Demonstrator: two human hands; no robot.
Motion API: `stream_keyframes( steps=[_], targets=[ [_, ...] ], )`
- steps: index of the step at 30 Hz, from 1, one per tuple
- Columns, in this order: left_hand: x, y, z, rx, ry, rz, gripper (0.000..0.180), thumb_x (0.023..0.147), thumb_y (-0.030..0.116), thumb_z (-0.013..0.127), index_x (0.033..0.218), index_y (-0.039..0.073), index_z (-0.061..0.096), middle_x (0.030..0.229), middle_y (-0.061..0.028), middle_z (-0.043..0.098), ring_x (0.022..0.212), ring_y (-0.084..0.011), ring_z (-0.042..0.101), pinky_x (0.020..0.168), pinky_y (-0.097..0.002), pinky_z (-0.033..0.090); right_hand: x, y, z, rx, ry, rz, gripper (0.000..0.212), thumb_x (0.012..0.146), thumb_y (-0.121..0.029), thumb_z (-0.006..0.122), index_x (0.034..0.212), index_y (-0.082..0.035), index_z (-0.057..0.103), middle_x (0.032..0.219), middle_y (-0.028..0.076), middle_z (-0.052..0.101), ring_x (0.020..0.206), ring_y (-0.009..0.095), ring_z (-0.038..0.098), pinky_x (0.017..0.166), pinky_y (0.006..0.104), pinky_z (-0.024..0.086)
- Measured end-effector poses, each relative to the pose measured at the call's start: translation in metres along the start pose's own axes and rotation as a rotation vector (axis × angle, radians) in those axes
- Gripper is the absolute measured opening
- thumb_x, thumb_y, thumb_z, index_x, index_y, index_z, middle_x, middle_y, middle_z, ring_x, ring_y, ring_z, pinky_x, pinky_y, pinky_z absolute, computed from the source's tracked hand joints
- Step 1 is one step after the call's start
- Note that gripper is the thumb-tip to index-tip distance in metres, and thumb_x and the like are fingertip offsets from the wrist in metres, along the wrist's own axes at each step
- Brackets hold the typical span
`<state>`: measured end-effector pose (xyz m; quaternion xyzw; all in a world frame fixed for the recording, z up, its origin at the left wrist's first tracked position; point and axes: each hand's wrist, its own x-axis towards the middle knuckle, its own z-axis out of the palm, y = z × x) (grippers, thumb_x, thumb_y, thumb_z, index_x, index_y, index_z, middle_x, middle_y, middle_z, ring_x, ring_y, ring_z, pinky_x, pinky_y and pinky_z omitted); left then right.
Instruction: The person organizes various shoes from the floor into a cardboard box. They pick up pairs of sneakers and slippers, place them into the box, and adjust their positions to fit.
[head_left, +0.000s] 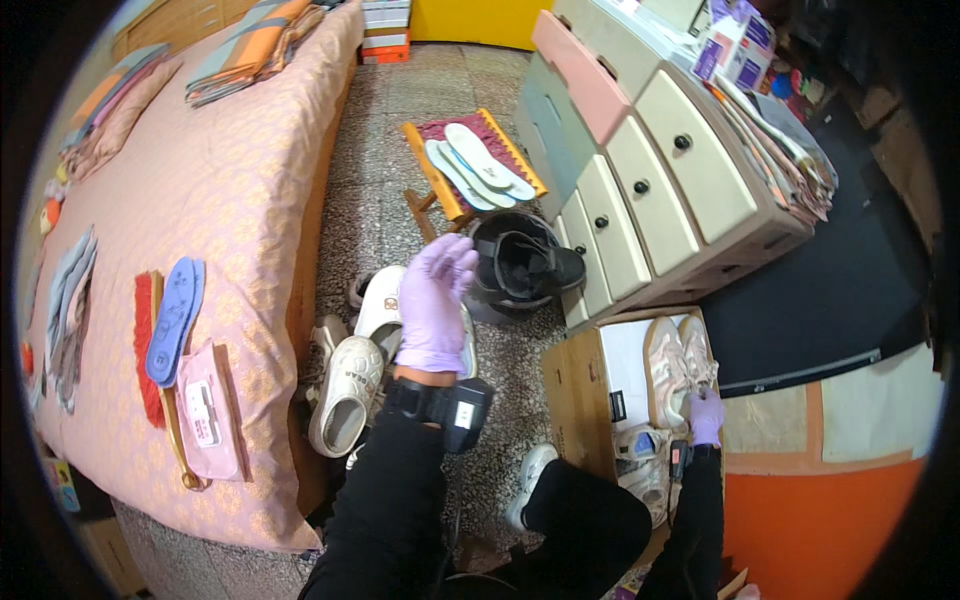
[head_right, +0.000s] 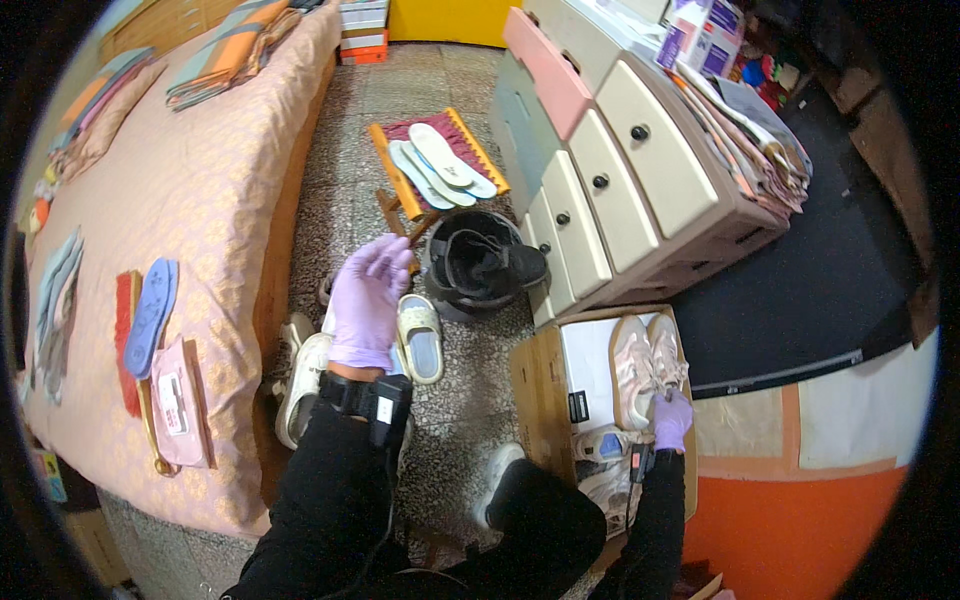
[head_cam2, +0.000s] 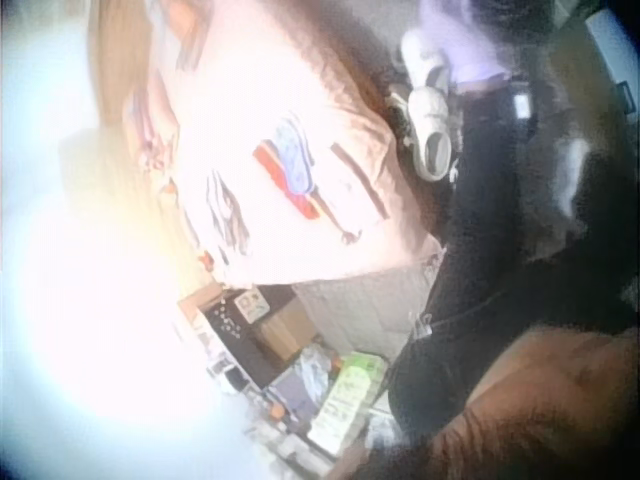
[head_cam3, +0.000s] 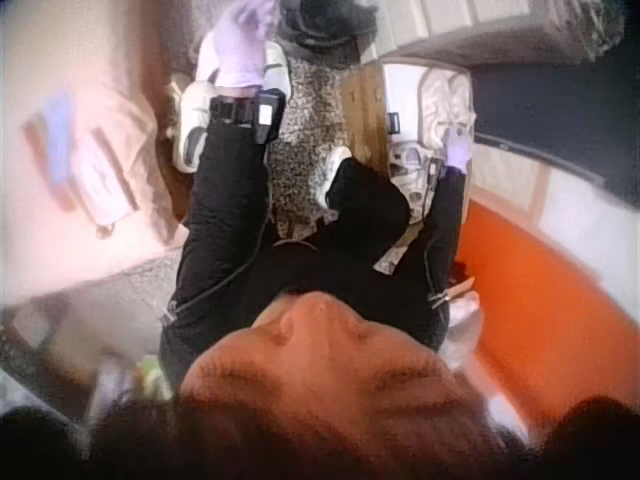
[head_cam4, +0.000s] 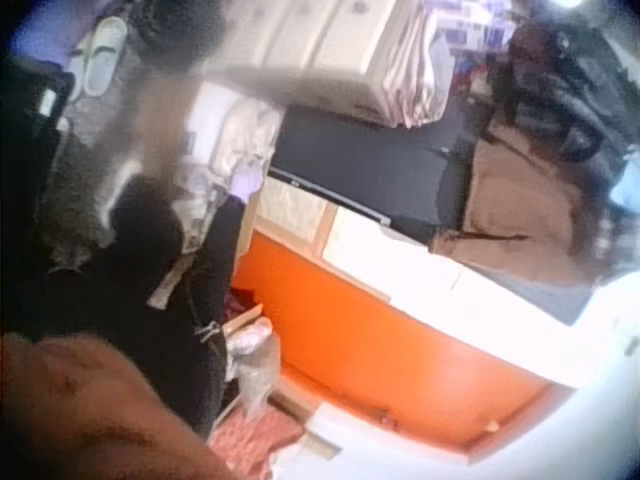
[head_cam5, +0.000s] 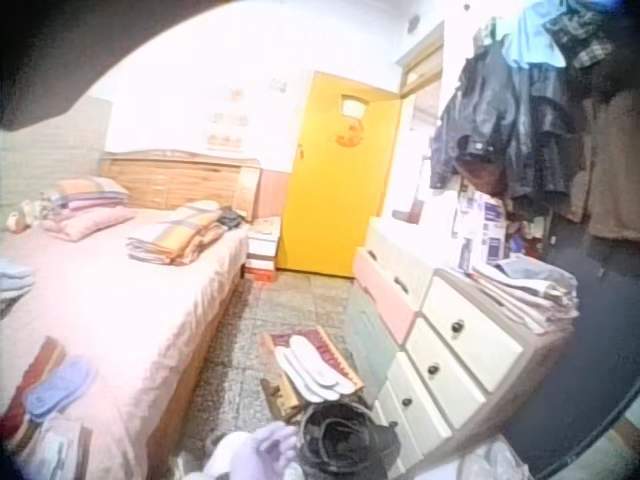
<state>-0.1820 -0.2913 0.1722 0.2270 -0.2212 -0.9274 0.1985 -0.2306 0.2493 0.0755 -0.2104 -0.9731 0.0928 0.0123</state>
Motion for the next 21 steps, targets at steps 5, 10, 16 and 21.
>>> stream_keyframes(
  steps=[5, 10, 16, 21],
  targets=[
    [-0.005, -0.007, 0.003, 0.027, -0.019, -0.049, 0.029, 0.097, 0.018, 0.048, 0.116, -0.002, 0.058, 0.108, -0.0129, 0.066, 0.089, -0.0188, 0.065, 0.076, -0.0263, 0.052, -0.037, -0.057, -0.037, 0.125, 0.221, -0.491, 0.028, 0.082, -0.018, 0.066, 0.104, -0.001, 0.068, 0.102, 0.018, 0.068, 0.099, 0.035, 0.063, 0.090, 0.0415, 0.048],
    [-0.005, -0.006, -0.003, -0.003, -0.004, -0.039, 0.031, 0.095, 0.020, 0.055, 0.117, -0.002, 0.058, 0.105, -0.0132, 0.067, 0.088, -0.0190, 0.065, 0.073, -0.0257, 0.050, -0.074, -0.161, -0.037, 0.351, 0.082, -0.700, 0.031, 0.085, -0.019, 0.064, 0.111, -0.001, 0.066, 0.114, 0.019, 0.064, 0.111, 0.036, 0.057, 0.100, 0.0421, 0.042],
    [-0.001, 0.006, -0.013, -0.017, -0.086, 0.001, 0.029, 0.095, 0.014, 0.052, 0.114, -0.006, 0.059, 0.112, -0.0183, 0.066, 0.101, -0.0261, 0.064, 0.087, -0.0311, 0.051, -0.101, -0.284, -0.016, 0.322, -0.106, -0.826, 0.038, 0.082, -0.025, 0.065, 0.111, -0.001, 0.064, 0.114, 0.019, 0.061, 0.110, 0.037, 0.056, 0.098, 0.0426, 0.044],
    [0.012, 0.015, -0.021, 0.057, -0.108, 0.083, 0.032, 0.096, 0.014, 0.050, 0.119, -0.007, 0.056, 0.119, -0.0207, 0.064, 0.107, -0.0272, 0.063, 0.089, -0.0326, 0.052, -0.105, -0.255, -0.017, 0.312, 0.093, -0.863, 0.037, 0.087, -0.025, 0.058, 0.115, 0.000, 0.062, 0.116, 0.021, 0.058, 0.113, 0.038, 0.055, 0.099, 0.0433, 0.044]
  ],
)
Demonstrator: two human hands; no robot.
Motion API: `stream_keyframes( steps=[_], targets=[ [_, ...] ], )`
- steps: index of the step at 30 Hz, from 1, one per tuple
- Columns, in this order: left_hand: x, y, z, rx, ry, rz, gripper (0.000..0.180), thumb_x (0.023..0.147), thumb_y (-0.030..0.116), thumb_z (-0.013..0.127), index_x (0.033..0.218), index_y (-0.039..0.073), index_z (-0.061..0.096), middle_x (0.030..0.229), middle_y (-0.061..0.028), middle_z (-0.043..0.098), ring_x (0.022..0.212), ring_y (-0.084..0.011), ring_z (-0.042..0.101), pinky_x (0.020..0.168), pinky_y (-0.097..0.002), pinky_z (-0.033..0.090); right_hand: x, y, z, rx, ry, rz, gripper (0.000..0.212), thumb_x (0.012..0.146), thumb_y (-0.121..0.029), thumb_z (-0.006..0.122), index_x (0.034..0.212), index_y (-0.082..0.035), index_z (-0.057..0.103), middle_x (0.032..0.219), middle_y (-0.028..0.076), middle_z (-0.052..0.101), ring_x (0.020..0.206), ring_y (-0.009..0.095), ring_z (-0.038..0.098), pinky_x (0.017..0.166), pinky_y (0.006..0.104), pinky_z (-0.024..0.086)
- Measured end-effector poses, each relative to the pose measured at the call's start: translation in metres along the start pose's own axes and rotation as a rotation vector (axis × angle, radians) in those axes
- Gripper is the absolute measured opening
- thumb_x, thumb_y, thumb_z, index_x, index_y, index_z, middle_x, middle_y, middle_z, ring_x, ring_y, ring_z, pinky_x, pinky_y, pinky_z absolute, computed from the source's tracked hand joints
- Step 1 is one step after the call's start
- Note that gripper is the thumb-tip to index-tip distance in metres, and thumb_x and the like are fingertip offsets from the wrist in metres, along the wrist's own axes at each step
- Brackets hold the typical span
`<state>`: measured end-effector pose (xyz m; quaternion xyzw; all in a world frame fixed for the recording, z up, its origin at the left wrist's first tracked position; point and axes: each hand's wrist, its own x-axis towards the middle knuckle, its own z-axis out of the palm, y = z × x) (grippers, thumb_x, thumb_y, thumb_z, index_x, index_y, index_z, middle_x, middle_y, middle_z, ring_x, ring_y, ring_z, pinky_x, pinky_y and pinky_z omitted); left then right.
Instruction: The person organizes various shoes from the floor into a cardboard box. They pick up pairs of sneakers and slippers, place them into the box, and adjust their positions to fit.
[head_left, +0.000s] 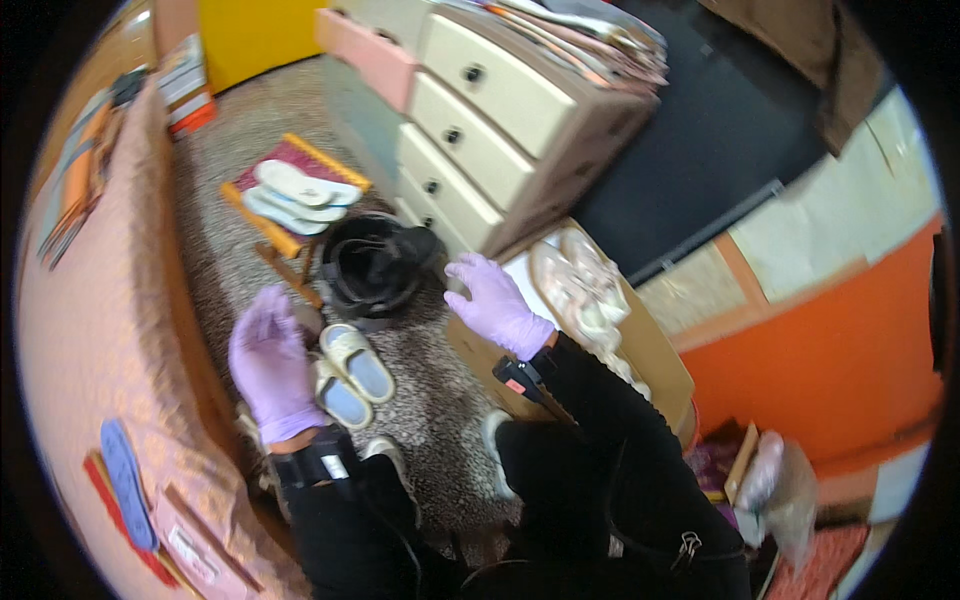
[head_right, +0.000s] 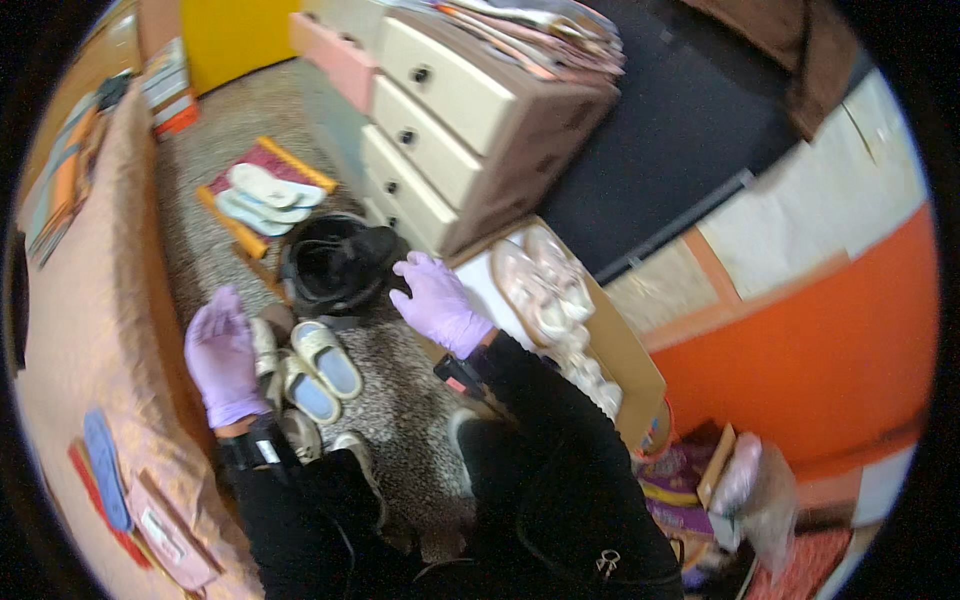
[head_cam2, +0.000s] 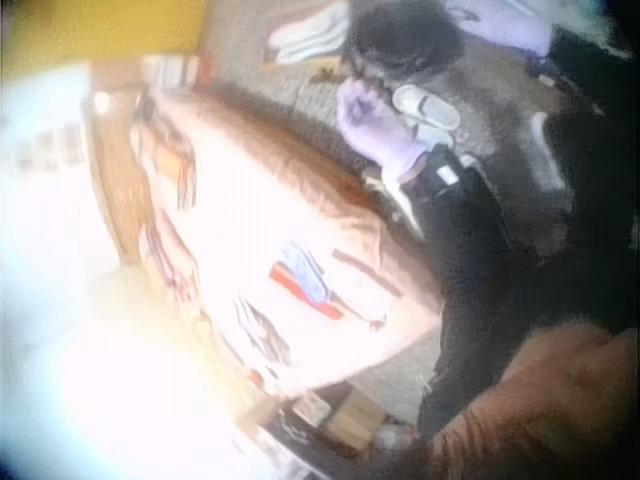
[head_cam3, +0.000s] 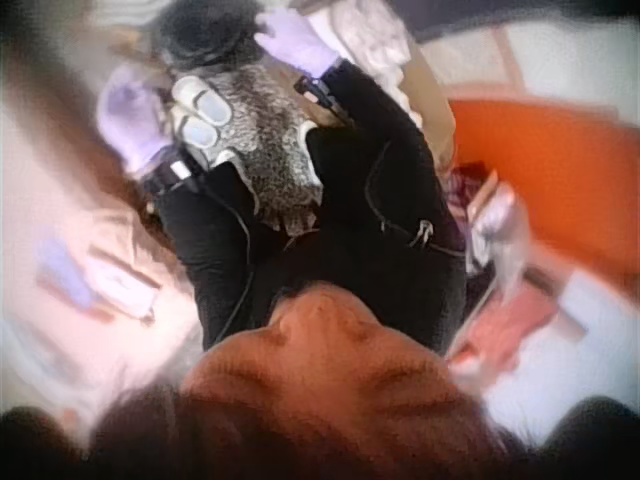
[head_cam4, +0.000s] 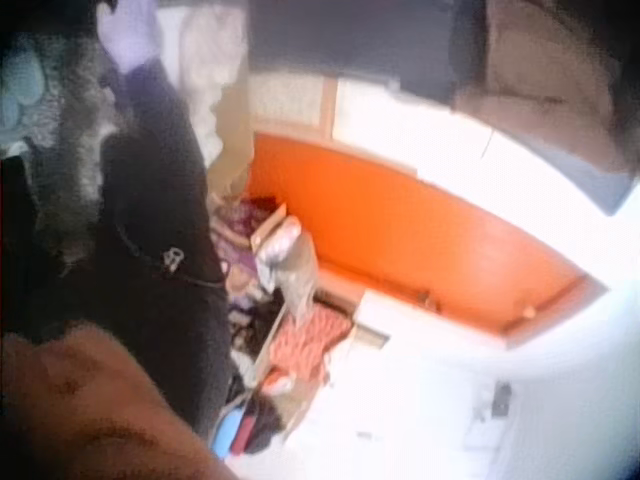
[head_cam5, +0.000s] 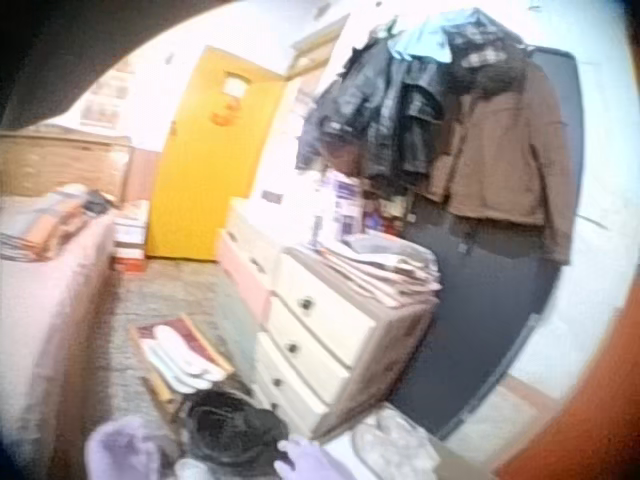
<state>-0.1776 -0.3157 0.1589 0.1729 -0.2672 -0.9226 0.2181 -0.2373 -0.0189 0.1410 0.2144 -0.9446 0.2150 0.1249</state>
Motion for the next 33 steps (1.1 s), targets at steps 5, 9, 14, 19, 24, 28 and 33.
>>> stream_keyframes(
  steps=[5, 9, 14, 19, 24, 28, 33],
  targets=[
    [0.009, 0.009, -0.010, -0.046, -0.057, -0.213, 0.041, 0.099, 0.015, 0.041, 0.131, -0.010, 0.049, 0.132, -0.0218, 0.057, 0.113, -0.0267, 0.061, 0.090, -0.0327, 0.053, -0.088, 0.110, -0.065, 0.040, 0.157, 0.411, 0.036, 0.085, -0.026, 0.065, 0.111, 0.000, 0.066, 0.111, 0.021, 0.065, 0.107, 0.036, 0.060, 0.096, 0.0411, 0.047],
    [0.008, 0.012, -0.012, -0.044, -0.023, -0.209, 0.043, 0.099, 0.013, 0.040, 0.134, -0.012, 0.044, 0.135, -0.0247, 0.053, 0.114, -0.0300, 0.060, 0.089, -0.0358, 0.054, -0.195, 0.157, -0.121, -0.147, 0.098, 0.827, 0.031, 0.088, -0.026, 0.062, 0.105, -0.001, 0.068, 0.097, 0.016, 0.070, 0.089, 0.029, 0.067, 0.082, 0.0362, 0.051],
    [-0.001, -0.004, -0.007, -0.042, 0.013, -0.194, 0.042, 0.099, 0.012, 0.040, 0.133, -0.012, 0.045, 0.136, -0.0242, 0.052, 0.120, -0.0300, 0.057, 0.094, -0.0361, 0.051, -0.288, 0.172, -0.104, 0.023, -0.202, 1.064, 0.036, 0.088, -0.030, 0.059, 0.108, -0.002, 0.068, 0.110, 0.020, 0.067, 0.101, 0.036, 0.064, 0.089, 0.0404, 0.049],
    [-0.013, -0.020, -0.002, 0.019, -0.010, -0.271, 0.041, 0.099, 0.014, 0.041, 0.133, -0.007, 0.049, 0.138, -0.0192, 0.053, 0.125, -0.0245, 0.053, 0.096, -0.0329, 0.048, -0.302, 0.192, -0.038, 0.181, -0.318, 0.738, 0.057, 0.085, -0.036, 0.065, 0.132, -0.003, 0.056, 0.135, 0.018, 0.056, 0.125, 0.032, 0.053, 0.105, 0.0349, 0.041],
    [-0.024, -0.039, -0.001, 0.115, -0.102, -0.290, 0.042, 0.099, 0.020, 0.042, 0.133, -0.005, 0.050, 0.134, -0.0158, 0.057, 0.117, -0.0216, 0.057, 0.091, -0.0296, 0.046, -0.278, 0.203, 0.009, 0.095, -0.510, 0.925, 0.063, 0.087, -0.040, 0.065, 0.135, -0.001, 0.052, 0.135, 0.018, 0.056, 0.123, 0.030, 0.054, 0.102, 0.0380, 0.043],
    [-0.025, -0.047, 0.004, 0.121, -0.103, -0.313, 0.040, 0.100, 0.020, 0.043, 0.130, -0.005, 0.052, 0.128, -0.0164, 0.060, 0.108, -0.0206, 0.060, 0.086, -0.0282, 0.048, -0.268, 0.220, -0.007, -0.162, -0.443, 1.005, 0.051, 0.081, -0.041, 0.068, 0.114, -0.003, 0.065, 0.110, 0.016, 0.064, 0.100, 0.030, 0.063, 0.085, 0.0407, 0.050],
    [-0.028, -0.054, 0.012, 0.162, -0.162, -0.281, 0.038, 0.098, 0.020, 0.049, 0.127, -0.004, 0.055, 0.127, -0.0139, 0.062, 0.107, -0.0210, 0.062, 0.087, -0.0301, 0.049, -0.298, 0.187, -0.095, 0.376, 0.141, 0.923, 0.057, 0.075, -0.024, 0.077, 0.122, 0.003, 0.059, 0.106, 0.015, 0.067, 0.097, 0.022, 0.062, 0.082, 0.0316, 0.050]
  ],
)
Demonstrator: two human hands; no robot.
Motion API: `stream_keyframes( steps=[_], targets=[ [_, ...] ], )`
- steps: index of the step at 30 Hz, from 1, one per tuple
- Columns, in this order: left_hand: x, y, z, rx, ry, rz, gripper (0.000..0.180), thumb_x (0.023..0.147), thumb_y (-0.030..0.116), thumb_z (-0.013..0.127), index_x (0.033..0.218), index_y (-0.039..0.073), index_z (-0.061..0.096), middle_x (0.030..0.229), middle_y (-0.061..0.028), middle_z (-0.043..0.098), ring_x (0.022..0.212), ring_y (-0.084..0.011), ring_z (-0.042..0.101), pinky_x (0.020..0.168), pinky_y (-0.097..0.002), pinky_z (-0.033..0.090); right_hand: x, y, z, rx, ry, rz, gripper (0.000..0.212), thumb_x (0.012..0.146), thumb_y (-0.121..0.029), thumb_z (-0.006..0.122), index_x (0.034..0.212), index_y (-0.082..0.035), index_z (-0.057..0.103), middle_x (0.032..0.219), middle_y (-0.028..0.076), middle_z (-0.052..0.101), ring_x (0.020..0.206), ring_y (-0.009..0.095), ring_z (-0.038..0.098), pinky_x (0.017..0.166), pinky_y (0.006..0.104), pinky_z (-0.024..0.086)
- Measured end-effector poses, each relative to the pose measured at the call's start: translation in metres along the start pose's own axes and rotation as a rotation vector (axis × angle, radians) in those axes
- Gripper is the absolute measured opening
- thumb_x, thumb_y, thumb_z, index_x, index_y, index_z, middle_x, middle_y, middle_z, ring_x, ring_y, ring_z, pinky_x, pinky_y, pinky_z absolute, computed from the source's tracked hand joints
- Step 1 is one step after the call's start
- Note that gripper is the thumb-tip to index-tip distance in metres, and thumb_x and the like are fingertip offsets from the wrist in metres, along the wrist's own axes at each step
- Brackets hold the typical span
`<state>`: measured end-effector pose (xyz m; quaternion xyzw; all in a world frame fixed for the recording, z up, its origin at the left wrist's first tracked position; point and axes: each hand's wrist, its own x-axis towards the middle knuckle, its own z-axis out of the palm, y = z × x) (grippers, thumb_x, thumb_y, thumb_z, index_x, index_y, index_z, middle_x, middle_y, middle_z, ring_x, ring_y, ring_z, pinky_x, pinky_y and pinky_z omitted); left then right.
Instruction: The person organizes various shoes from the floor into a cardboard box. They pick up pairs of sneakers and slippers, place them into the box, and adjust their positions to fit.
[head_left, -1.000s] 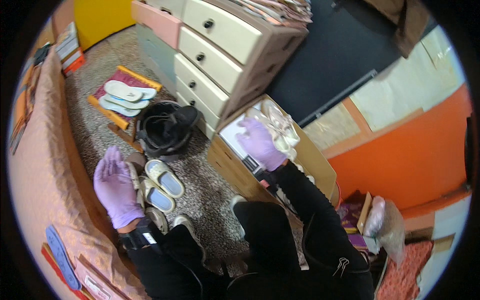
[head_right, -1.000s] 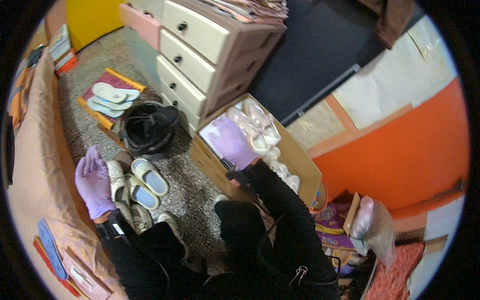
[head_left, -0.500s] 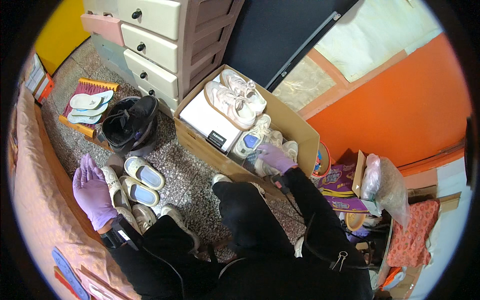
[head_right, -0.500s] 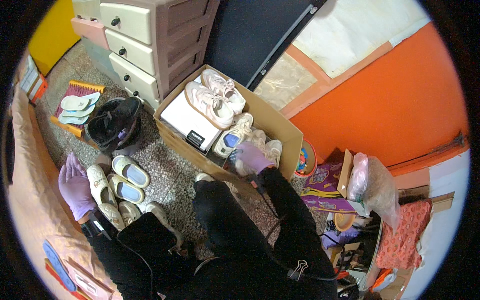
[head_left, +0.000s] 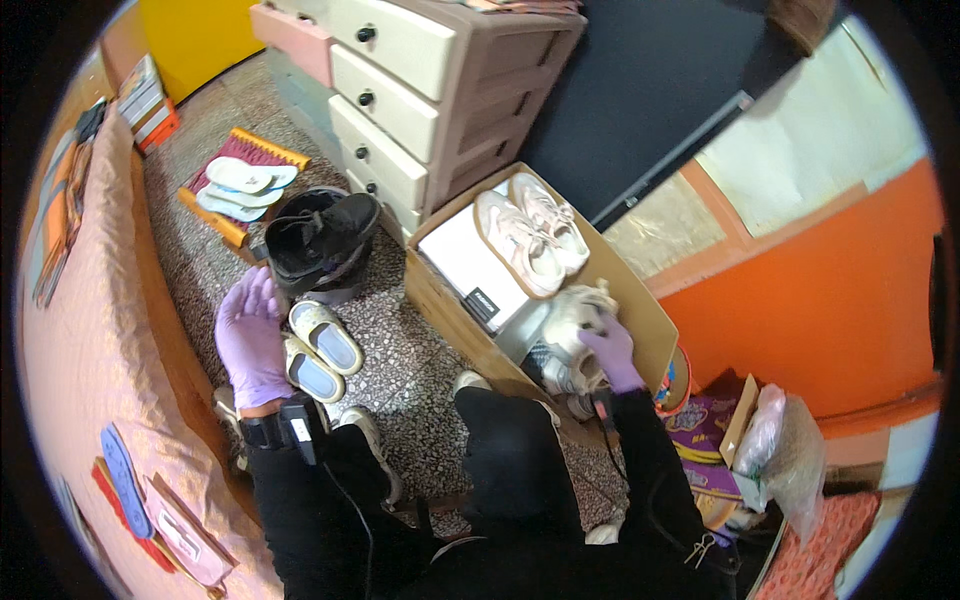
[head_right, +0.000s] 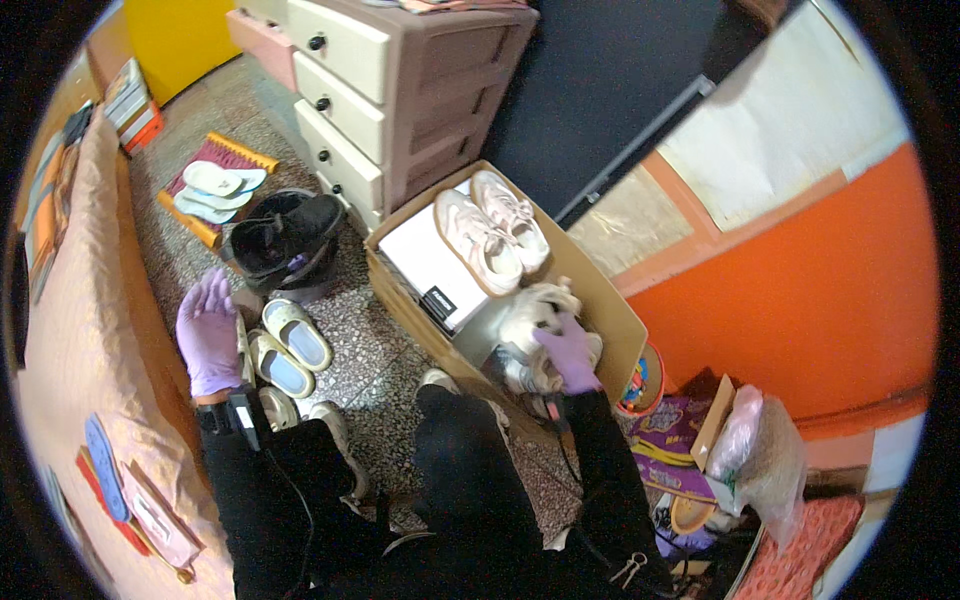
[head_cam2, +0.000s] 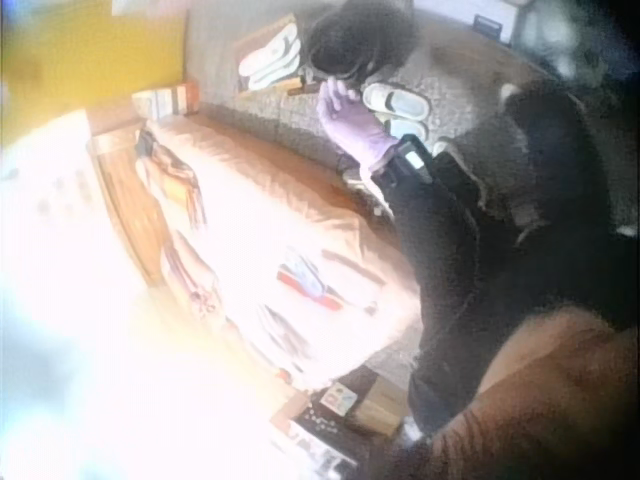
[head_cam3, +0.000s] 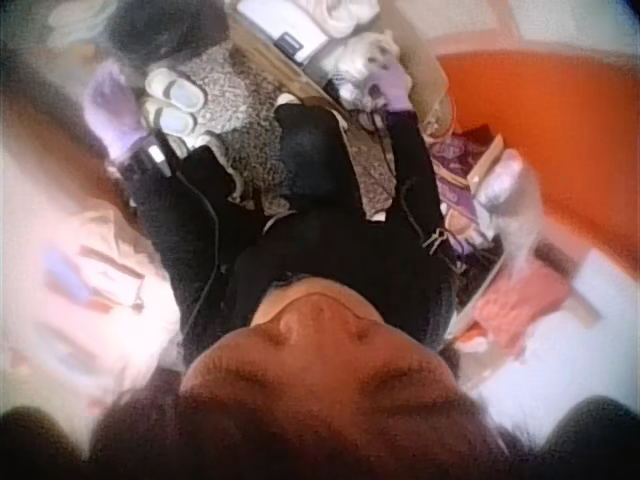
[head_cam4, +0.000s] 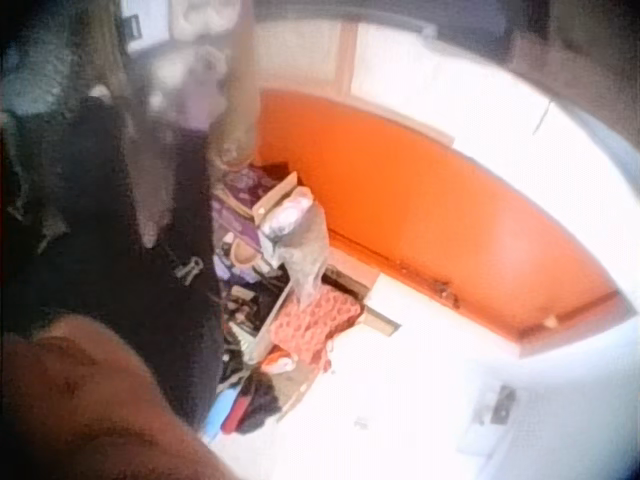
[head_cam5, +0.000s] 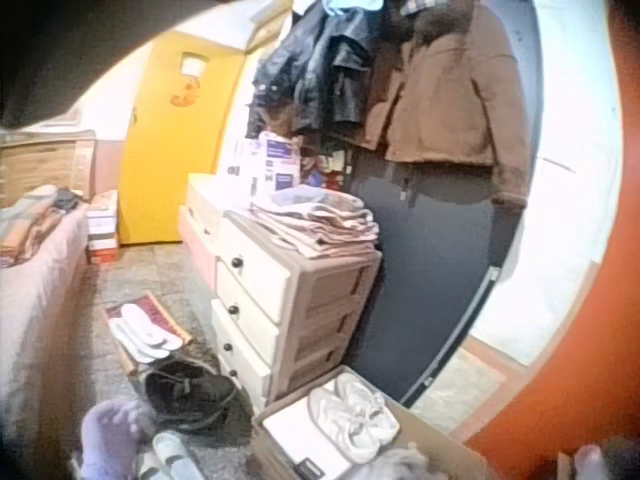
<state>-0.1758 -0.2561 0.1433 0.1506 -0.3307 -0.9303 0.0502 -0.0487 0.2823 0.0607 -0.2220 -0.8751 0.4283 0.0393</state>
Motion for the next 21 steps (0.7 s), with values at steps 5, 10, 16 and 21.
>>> stream_keyframes(
  steps=[5, 10, 16, 21],
  targets=[
    [-0.002, -0.009, 0.015, 0.003, 0.076, -0.006, 0.039, 0.100, 0.021, 0.043, 0.126, -0.005, 0.055, 0.120, -0.0143, 0.064, 0.103, -0.0210, 0.062, 0.087, -0.0282, 0.047, -0.063, -0.086, -0.051, 0.226, 0.092, -0.114, 0.033, 0.069, -0.004, 0.080, 0.098, 0.002, 0.066, 0.092, 0.007, 0.067, 0.082, 0.013, 0.063, 0.074, 0.0282, 0.051],
    [-0.006, -0.011, 0.020, 0.025, 0.082, -0.025, 0.040, 0.101, 0.021, 0.040, 0.127, -0.006, 0.053, 0.121, -0.0162, 0.063, 0.104, -0.0223, 0.061, 0.086, -0.0280, 0.047, -0.063, -0.151, -0.052, -0.103, 0.011, -0.539, 0.036, 0.063, -0.009, 0.084, 0.092, 0.003, 0.065, 0.097, 0.013, 0.066, 0.089, 0.024, 0.064, 0.079, 0.0333, 0.051],
    [-0.010, 0.001, 0.008, -0.058, 0.081, 0.006, 0.038, 0.099, 0.020, 0.045, 0.126, -0.005, 0.054, 0.121, -0.0150, 0.064, 0.104, -0.0228, 0.063, 0.084, -0.0301, 0.050, 0.000, -0.179, 0.019, -0.165, -0.221, -0.842, 0.036, 0.068, -0.007, 0.080, 0.101, 0.002, 0.067, 0.103, 0.013, 0.065, 0.100, 0.028, 0.061, 0.088, 0.0338, 0.049],
    [-0.011, 0.015, 0.005, -0.100, 0.069, 0.045, 0.036, 0.100, 0.016, 0.043, 0.122, -0.009, 0.055, 0.117, -0.0194, 0.063, 0.098, -0.0230, 0.062, 0.080, -0.0308, 0.051, 0.020, -0.161, 0.057, -0.183, -0.240, -0.872, 0.031, 0.070, -0.008, 0.078, 0.097, 0.002, 0.067, 0.104, 0.012, 0.066, 0.098, 0.029, 0.060, 0.092, 0.0369, 0.046]
  ],
)
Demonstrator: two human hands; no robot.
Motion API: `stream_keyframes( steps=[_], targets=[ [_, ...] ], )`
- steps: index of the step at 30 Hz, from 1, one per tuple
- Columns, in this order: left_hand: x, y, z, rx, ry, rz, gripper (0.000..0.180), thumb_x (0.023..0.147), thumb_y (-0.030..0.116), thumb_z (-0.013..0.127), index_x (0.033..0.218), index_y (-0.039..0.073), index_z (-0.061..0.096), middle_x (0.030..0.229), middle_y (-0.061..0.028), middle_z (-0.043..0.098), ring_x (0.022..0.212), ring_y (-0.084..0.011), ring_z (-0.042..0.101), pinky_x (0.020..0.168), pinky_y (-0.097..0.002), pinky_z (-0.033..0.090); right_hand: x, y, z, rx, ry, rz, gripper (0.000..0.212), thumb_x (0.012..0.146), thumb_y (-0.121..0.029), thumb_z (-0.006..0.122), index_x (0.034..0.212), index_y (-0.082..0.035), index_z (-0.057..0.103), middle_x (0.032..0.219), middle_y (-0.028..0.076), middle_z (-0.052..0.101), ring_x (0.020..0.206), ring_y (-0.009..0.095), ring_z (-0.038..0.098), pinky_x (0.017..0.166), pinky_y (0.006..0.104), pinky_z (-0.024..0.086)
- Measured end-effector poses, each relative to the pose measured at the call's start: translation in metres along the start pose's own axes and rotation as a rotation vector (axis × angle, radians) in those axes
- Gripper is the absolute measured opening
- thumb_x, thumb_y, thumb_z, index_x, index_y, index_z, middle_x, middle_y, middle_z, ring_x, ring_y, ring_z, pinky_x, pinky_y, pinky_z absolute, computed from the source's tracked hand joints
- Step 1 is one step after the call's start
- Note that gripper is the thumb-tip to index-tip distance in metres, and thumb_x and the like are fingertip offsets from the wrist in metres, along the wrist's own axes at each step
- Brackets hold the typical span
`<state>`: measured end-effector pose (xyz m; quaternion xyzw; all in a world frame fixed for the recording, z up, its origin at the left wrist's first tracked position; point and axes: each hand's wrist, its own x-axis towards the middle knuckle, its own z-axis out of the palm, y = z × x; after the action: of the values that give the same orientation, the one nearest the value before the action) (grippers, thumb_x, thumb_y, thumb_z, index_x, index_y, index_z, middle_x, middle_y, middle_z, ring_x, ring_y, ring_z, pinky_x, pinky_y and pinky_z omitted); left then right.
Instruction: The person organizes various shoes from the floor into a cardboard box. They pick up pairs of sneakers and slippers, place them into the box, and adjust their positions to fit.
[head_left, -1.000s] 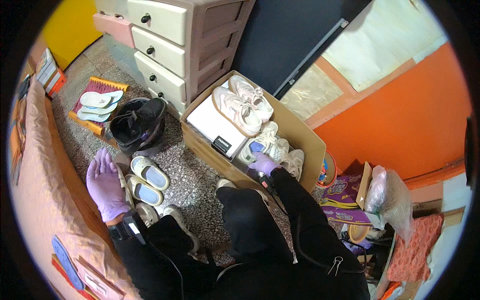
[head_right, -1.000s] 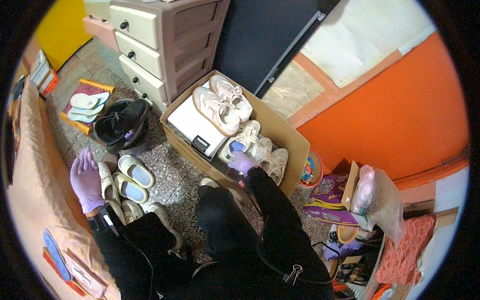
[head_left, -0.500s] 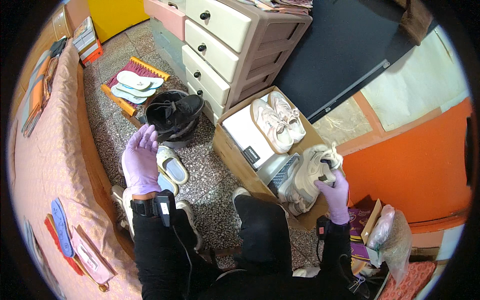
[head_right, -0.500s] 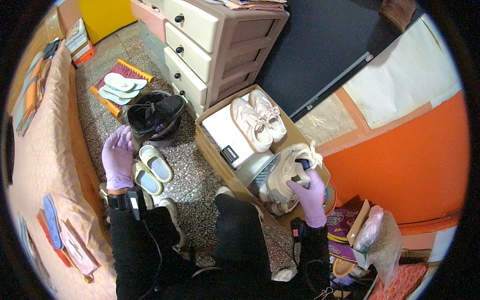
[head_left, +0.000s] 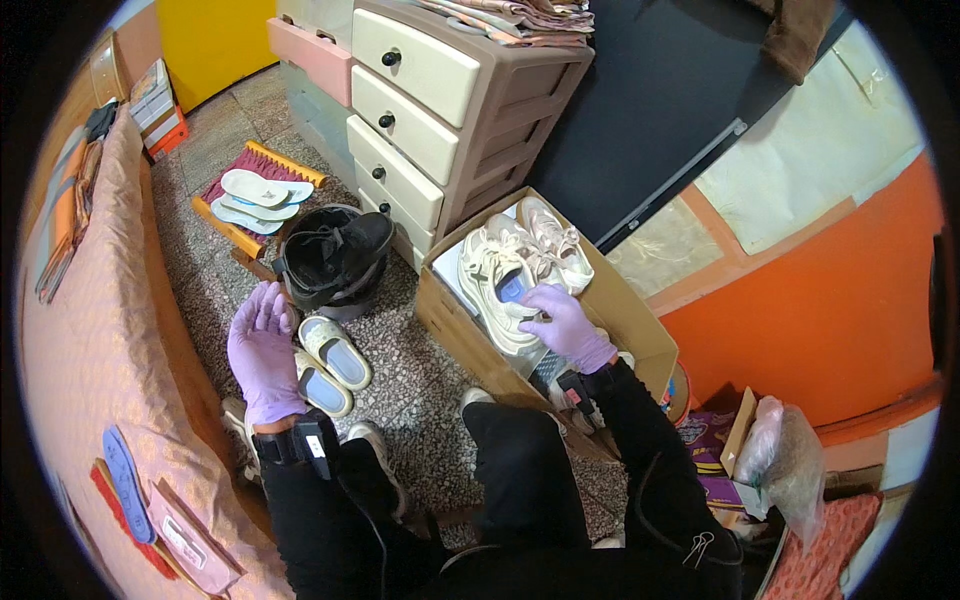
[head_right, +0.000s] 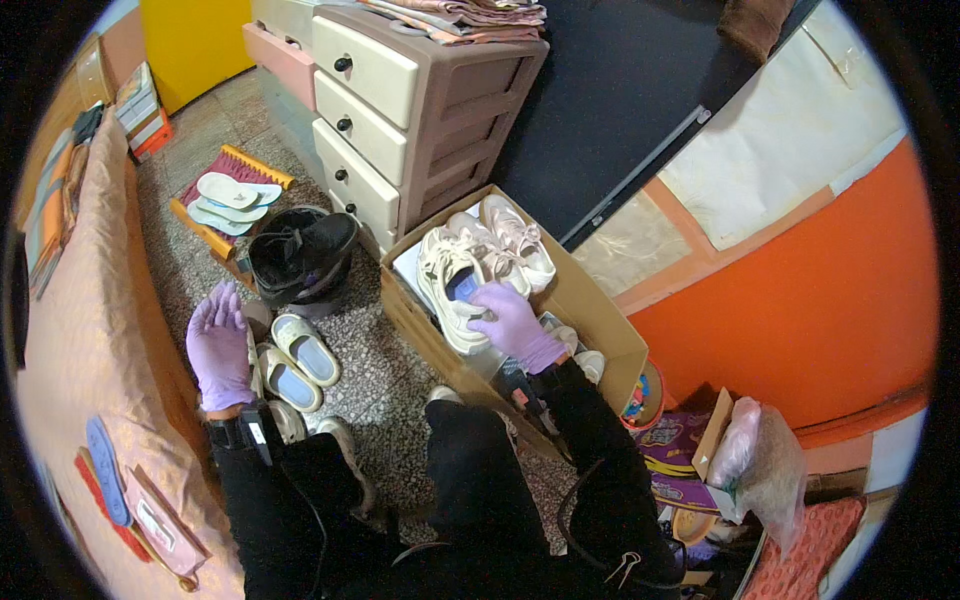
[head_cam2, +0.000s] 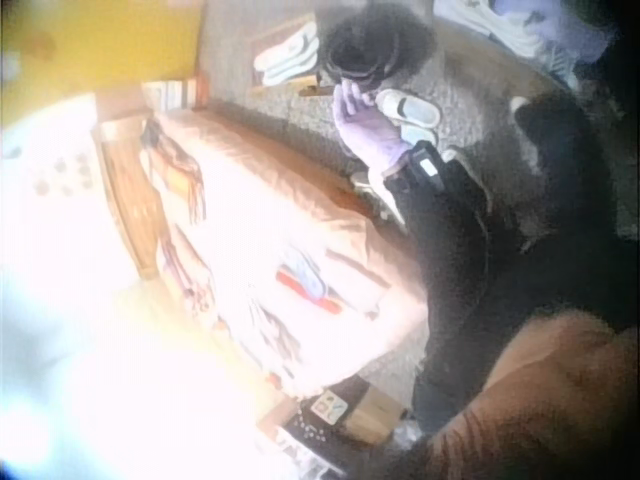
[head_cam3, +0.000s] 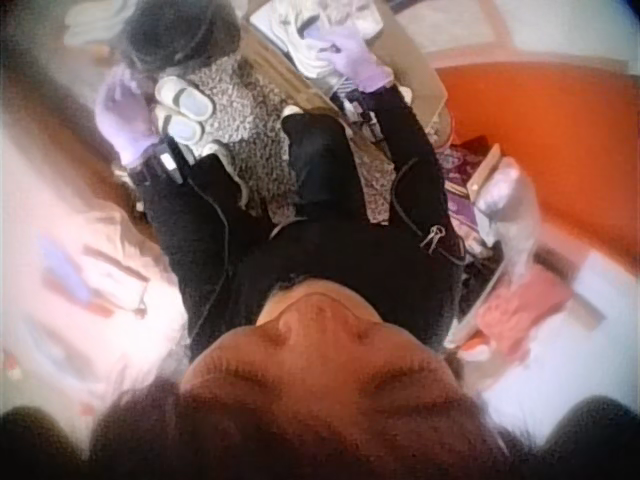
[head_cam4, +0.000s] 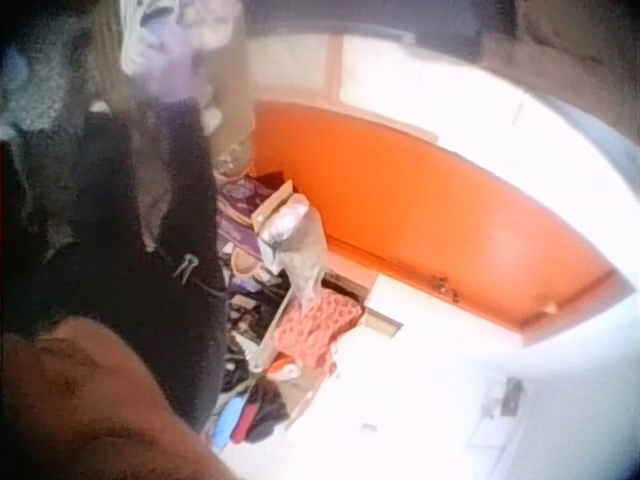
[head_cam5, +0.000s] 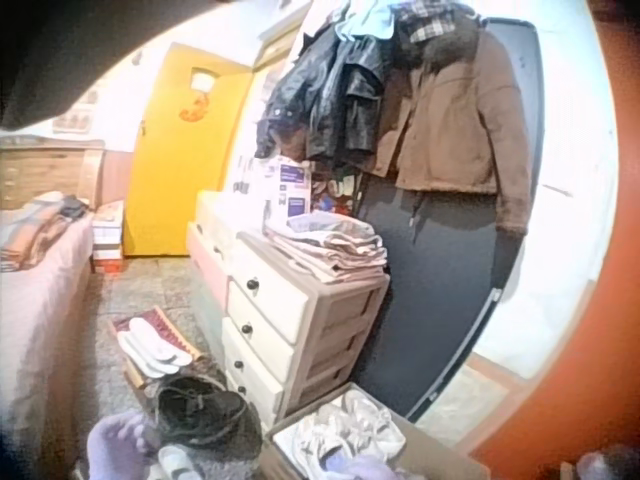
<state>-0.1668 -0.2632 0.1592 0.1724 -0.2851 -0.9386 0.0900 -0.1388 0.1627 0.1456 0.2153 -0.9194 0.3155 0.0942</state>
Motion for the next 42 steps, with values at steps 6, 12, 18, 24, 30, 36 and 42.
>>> stream_keyframes(
  steps=[6, 12, 18, 24, 30, 36, 42],
  targets=[
    [-0.001, -0.002, 0.009, -0.009, -0.021, -0.050, 0.037, 0.100, 0.017, 0.043, 0.123, -0.009, 0.055, 0.120, -0.0196, 0.062, 0.102, -0.0229, 0.062, 0.083, -0.0313, 0.051, -0.013, 0.028, 0.019, -0.069, -0.050, -0.060, 0.027, 0.071, -0.010, 0.075, 0.095, 0.001, 0.067, 0.114, 0.012, 0.066, 0.107, 0.031, 0.058, 0.101, 0.0397, 0.042],
    [-0.002, -0.002, 0.010, -0.014, 0.013, -0.019, 0.034, 0.096, 0.014, 0.051, 0.121, -0.008, 0.055, 0.111, -0.0166, 0.066, 0.095, -0.0230, 0.064, 0.081, -0.0288, 0.048, -0.017, 0.018, 0.027, -0.327, -0.180, 0.132, 0.031, 0.081, -0.012, 0.070, 0.110, -0.004, 0.068, 0.131, 0.016, 0.059, 0.120, 0.031, 0.055, 0.105, 0.0401, 0.042],
    [0.001, -0.003, 0.007, -0.029, 0.053, 0.026, 0.031, 0.095, 0.014, 0.050, 0.116, -0.007, 0.057, 0.112, -0.0191, 0.066, 0.096, -0.0254, 0.064, 0.081, -0.0315, 0.051, 0.018, -0.025, 0.025, -0.258, -0.073, 0.090, 0.037, 0.079, -0.018, 0.072, 0.113, -0.005, 0.067, 0.130, 0.018, 0.058, 0.116, 0.035, 0.056, 0.102, 0.0402, 0.044],
    [0.005, -0.004, 0.006, -0.045, 0.094, 0.029, 0.027, 0.096, 0.014, 0.050, 0.115, -0.005, 0.058, 0.109, -0.0159, 0.065, 0.094, -0.0225, 0.063, 0.082, -0.0290, 0.051, 0.142, -0.065, 0.112, 0.123, -0.218, 0.139, 0.048, 0.087, -0.032, 0.065, 0.122, 0.001, 0.059, 0.123, 0.021, 0.060, 0.116, 0.037, 0.056, 0.102, 0.0405, 0.043],
    [0.006, 0.001, 0.016, -0.004, 0.119, 0.021, 0.034, 0.095, 0.021, 0.052, 0.118, -0.003, 0.058, 0.107, -0.0128, 0.067, 0.090, -0.0200, 0.064, 0.075, -0.0265, 0.048, 0.239, -0.087, 0.229, -0.071, -0.097, 0.455, 0.078, 0.079, -0.054, 0.069, 0.130, 0.002, 0.051, 0.124, 0.029, 0.058, 0.113, 0.041, 0.059, 0.098, 0.0445, 0.047],
    [0.011, 0.009, 0.014, -0.083, 0.098, 0.011, 0.033, 0.094, 0.023, 0.056, 0.117, -0.001, 0.059, 0.105, -0.0118, 0.068, 0.089, -0.0191, 0.065, 0.076, -0.0273, 0.049, 0.276, -0.063, 0.240, -0.139, -0.093, 0.355, 0.043, 0.085, -0.039, 0.065, 0.095, 0.003, 0.070, 0.088, 0.024, 0.070, 0.087, 0.038, 0.068, 0.076, 0.0458, 0.053],
    [0.009, 0.023, 0.014, -0.108, 0.136, 0.010, 0.032, 0.098, 0.017, 0.046, 0.119, -0.004, 0.057, 0.110, -0.0137, 0.066, 0.093, -0.0216, 0.065, 0.082, -0.0289, 0.053, 0.229, -0.090, 0.175, 0.681, 0.016, 0.544, 0.023, 0.091, -0.014, 0.063, 0.101, 0.006, 0.068, 0.085, 0.008, 0.069, 0.064, 0.016, 0.065, 0.056, 0.0286, 0.055]
  ],
)
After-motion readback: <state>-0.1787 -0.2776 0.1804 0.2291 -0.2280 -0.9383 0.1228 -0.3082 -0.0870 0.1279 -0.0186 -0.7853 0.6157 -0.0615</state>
